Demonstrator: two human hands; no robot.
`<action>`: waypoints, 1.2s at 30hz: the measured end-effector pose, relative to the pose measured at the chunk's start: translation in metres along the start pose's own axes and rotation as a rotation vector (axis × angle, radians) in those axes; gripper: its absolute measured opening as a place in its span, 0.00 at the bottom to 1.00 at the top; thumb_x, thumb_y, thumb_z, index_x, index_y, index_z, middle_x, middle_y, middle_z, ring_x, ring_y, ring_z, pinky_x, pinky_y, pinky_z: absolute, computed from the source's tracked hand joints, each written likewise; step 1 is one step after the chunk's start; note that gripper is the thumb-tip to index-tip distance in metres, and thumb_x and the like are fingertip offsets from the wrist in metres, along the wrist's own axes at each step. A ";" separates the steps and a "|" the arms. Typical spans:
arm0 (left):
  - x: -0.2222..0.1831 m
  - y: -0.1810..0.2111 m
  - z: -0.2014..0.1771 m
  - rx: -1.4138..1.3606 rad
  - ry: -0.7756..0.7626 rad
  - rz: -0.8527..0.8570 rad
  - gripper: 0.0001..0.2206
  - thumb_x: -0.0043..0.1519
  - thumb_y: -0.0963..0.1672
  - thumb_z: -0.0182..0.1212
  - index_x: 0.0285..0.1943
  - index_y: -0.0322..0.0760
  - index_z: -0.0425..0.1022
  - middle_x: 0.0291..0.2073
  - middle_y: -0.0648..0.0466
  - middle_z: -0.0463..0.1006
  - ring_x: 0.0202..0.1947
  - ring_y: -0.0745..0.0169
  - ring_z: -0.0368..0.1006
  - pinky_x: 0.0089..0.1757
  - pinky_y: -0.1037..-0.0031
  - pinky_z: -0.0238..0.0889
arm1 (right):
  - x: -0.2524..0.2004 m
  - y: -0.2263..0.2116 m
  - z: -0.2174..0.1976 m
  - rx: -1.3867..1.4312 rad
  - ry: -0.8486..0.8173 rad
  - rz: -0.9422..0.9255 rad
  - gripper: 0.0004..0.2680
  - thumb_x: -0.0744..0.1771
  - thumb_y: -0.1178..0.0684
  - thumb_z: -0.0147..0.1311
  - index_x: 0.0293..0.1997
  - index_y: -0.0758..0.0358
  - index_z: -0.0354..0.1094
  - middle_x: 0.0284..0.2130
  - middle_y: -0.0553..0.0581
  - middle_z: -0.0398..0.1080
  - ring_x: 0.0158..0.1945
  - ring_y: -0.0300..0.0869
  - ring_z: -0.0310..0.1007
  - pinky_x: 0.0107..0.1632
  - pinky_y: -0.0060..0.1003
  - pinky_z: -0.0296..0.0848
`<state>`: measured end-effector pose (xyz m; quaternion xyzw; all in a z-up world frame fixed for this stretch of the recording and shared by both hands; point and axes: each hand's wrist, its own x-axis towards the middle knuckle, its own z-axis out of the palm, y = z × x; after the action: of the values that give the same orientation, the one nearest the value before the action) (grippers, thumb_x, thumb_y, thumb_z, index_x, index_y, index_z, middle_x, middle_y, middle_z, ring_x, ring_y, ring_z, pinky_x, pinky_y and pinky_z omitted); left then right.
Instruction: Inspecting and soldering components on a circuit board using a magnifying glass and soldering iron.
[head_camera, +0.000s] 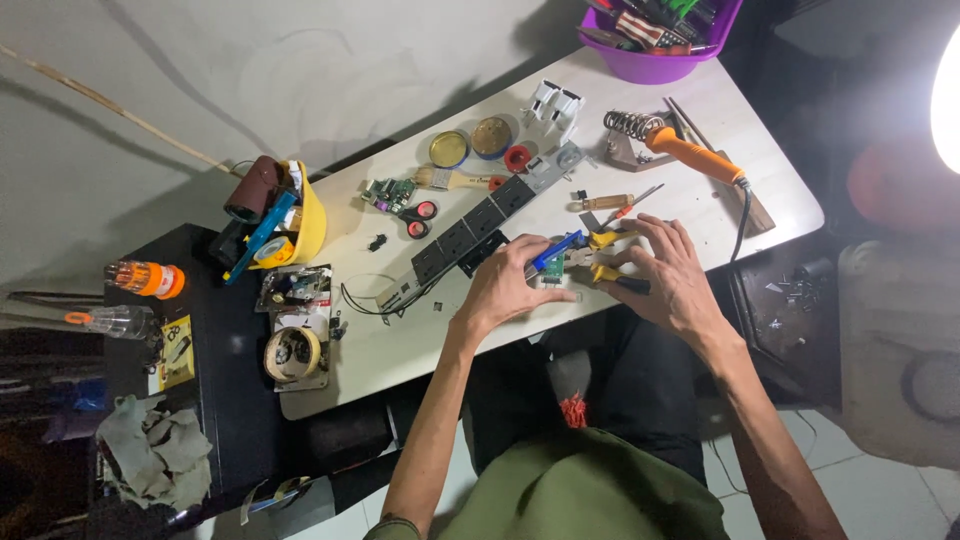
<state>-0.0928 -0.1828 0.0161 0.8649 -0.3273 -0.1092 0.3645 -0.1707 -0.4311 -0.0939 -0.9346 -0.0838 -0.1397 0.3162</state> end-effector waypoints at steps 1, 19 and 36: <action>0.001 -0.002 0.000 0.017 -0.031 0.019 0.29 0.51 0.53 0.74 0.53 0.26 0.78 0.50 0.36 0.78 0.48 0.33 0.79 0.47 0.52 0.74 | 0.000 0.000 0.000 -0.008 -0.001 -0.003 0.14 0.59 0.43 0.68 0.45 0.50 0.73 0.63 0.59 0.62 0.74 0.56 0.53 0.72 0.67 0.47; 0.010 -0.047 0.000 0.103 -0.330 0.110 0.32 0.49 0.40 0.63 0.69 0.36 0.67 0.62 0.47 0.70 0.57 0.34 0.73 0.51 0.46 0.71 | 0.000 -0.005 -0.004 -0.001 0.018 0.000 0.14 0.60 0.40 0.67 0.44 0.50 0.72 0.64 0.57 0.61 0.74 0.54 0.53 0.72 0.67 0.47; 0.025 -0.058 -0.001 0.147 -0.325 0.150 0.25 0.53 0.42 0.75 0.59 0.32 0.74 0.50 0.43 0.77 0.52 0.38 0.77 0.49 0.55 0.73 | -0.001 -0.002 -0.002 -0.039 0.029 -0.015 0.14 0.60 0.40 0.67 0.44 0.48 0.72 0.63 0.56 0.62 0.74 0.53 0.54 0.71 0.67 0.49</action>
<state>-0.0452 -0.1689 -0.0226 0.8334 -0.4525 -0.1960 0.2497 -0.1723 -0.4309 -0.0913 -0.9377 -0.0836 -0.1574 0.2981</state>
